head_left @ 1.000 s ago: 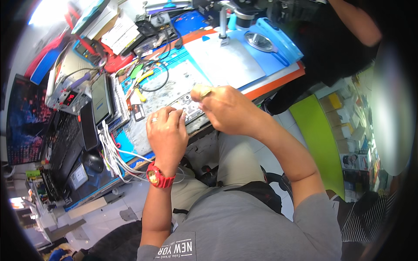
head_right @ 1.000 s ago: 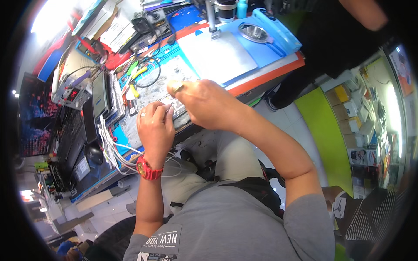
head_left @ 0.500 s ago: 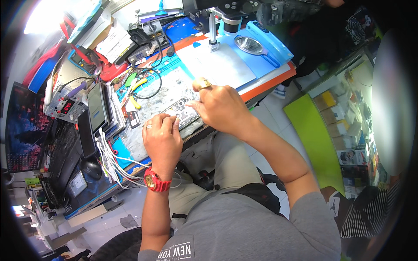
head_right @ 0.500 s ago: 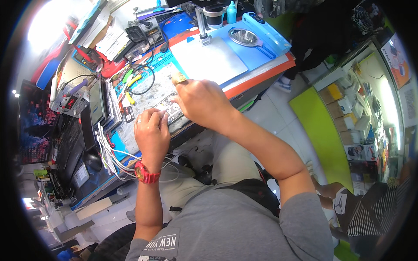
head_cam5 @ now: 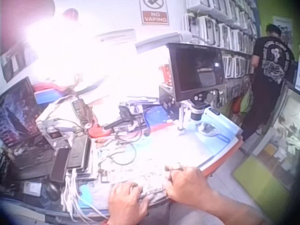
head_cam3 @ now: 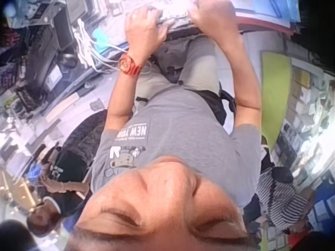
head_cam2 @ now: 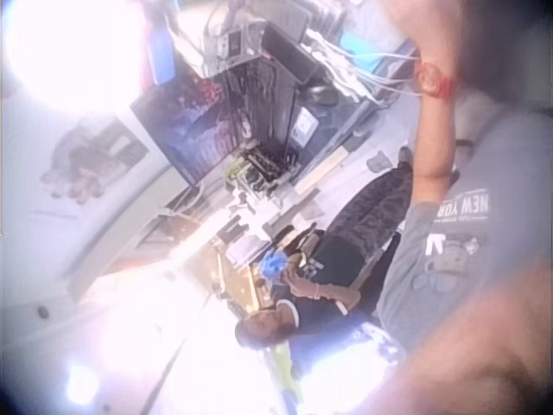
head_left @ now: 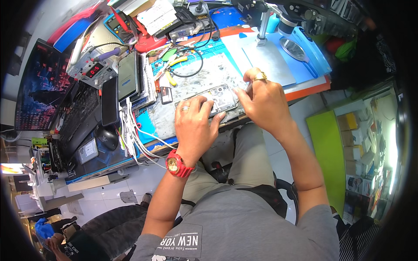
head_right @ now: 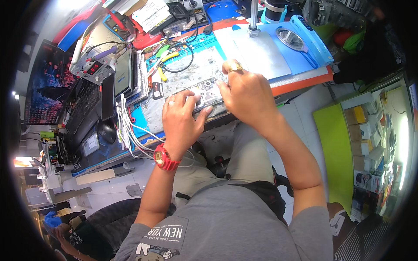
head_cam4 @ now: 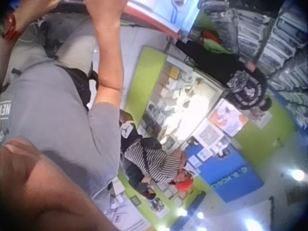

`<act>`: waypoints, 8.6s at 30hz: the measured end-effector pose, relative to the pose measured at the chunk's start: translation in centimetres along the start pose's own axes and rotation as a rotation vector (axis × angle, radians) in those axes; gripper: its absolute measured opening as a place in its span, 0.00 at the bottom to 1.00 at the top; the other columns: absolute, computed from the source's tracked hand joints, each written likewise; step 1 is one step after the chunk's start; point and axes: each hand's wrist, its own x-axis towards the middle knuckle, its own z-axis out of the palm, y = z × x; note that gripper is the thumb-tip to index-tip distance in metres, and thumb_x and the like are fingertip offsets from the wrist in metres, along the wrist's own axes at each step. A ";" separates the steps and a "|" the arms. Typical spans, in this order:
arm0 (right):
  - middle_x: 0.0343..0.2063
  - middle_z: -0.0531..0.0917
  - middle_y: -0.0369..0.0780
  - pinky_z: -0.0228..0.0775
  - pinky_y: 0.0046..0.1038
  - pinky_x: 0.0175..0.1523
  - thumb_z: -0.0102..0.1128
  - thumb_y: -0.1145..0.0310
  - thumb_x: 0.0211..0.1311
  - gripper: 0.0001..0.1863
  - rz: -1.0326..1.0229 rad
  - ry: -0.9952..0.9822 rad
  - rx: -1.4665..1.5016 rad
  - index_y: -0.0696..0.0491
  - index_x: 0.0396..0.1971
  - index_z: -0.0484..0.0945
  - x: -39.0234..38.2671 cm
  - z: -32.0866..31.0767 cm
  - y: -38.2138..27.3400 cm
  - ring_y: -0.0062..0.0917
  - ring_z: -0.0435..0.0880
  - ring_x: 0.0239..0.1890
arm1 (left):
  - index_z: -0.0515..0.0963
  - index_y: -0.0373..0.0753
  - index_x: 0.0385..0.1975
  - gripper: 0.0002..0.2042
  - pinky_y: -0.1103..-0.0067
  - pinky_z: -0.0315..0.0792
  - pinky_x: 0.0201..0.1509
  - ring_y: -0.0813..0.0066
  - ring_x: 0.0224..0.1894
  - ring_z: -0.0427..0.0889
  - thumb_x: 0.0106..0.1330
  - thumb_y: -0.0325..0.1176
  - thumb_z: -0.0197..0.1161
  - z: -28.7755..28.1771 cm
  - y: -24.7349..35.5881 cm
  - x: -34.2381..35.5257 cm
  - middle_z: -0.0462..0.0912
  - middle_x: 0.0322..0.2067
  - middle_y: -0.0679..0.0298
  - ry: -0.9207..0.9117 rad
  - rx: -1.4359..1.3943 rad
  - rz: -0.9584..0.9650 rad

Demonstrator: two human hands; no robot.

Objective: The person uses a screwdriver to remove screws from the internal frame of a mobile phone, uses a prying tool to detach a component, and continues removing screws from the device.

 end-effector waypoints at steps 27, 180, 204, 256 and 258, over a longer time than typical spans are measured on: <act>0.36 0.86 0.46 0.81 0.36 0.42 0.73 0.76 0.60 0.20 -0.040 -0.006 0.133 0.59 0.48 0.74 -0.3 -0.2 0.3 0.36 0.91 0.36 | 0.84 0.38 0.45 0.17 0.52 0.64 0.71 0.56 0.54 0.81 0.62 0.41 0.76 0.8 0.2 -0.3 0.83 0.48 0.59 0.020 -0.004 -0.053; 0.38 0.87 0.45 0.82 0.30 0.45 0.69 0.82 0.65 0.19 0.146 -0.018 0.409 0.59 0.52 0.73 0.0 -1.2 -1.4 0.29 0.90 0.39 | 0.85 0.38 0.36 0.06 0.56 0.68 0.67 0.53 0.50 0.82 0.62 0.31 0.71 1.3 1.1 2.1 0.81 0.37 0.56 -0.058 -0.105 0.084; 0.40 0.86 0.41 0.81 0.25 0.45 0.69 0.82 0.66 0.19 0.247 0.108 0.460 0.58 0.53 0.73 -1.5 -1.2 0.3 0.23 0.88 0.40 | 0.77 0.37 0.38 0.07 0.66 0.77 0.52 0.58 0.48 0.81 0.67 0.33 0.60 2.0 1.2 3.6 0.79 0.39 0.56 -0.304 0.345 0.367; 0.25 0.86 0.49 0.81 0.39 0.36 0.69 0.76 0.62 0.13 0.072 0.152 0.203 0.62 0.44 0.77 0.2 1.1 -0.4 0.43 0.90 0.28 | 0.84 0.36 0.30 0.03 0.62 0.77 0.45 0.52 0.41 0.81 0.60 0.26 0.72 2.0 0.9 2.1 0.82 0.33 0.57 0.003 -0.254 -0.030; 0.24 0.86 0.48 0.81 0.39 0.36 0.69 0.75 0.62 0.13 0.095 0.160 0.188 0.62 0.44 0.77 0.2 1.1 -0.4 0.43 0.90 0.27 | 0.85 0.36 0.30 0.03 0.62 0.77 0.45 0.52 0.41 0.81 0.60 0.26 0.72 2.1 0.8 2.2 0.82 0.33 0.57 0.009 -0.259 -0.022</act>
